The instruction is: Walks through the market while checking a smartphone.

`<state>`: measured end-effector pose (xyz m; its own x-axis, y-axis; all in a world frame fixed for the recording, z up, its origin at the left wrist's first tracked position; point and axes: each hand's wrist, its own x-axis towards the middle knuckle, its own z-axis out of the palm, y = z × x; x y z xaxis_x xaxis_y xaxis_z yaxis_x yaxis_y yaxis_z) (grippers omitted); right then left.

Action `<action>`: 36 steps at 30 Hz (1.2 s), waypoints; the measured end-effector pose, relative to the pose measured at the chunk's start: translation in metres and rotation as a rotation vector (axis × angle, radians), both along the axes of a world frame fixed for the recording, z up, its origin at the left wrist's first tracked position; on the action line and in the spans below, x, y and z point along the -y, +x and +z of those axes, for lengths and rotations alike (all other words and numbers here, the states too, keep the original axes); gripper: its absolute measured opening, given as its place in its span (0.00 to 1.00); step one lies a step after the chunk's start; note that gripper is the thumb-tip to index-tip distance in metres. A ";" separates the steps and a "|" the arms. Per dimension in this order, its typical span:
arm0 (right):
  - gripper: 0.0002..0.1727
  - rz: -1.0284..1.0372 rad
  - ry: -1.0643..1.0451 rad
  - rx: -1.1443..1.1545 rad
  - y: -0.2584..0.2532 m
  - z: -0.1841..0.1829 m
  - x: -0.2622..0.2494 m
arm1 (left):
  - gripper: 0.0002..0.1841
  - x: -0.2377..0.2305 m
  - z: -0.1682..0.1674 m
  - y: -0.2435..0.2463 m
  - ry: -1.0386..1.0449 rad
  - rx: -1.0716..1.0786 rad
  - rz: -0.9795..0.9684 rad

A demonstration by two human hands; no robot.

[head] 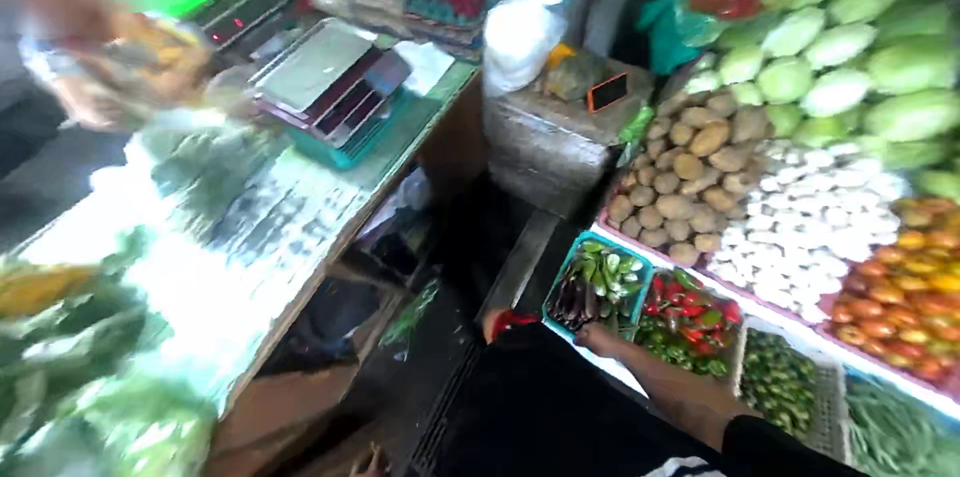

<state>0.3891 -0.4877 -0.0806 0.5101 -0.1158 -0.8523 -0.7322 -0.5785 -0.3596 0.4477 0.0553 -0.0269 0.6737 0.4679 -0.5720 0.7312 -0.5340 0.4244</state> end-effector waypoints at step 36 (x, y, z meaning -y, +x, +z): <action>0.22 -0.517 -0.317 0.430 0.380 0.168 0.450 | 0.18 0.601 0.098 0.643 0.034 -0.019 -1.303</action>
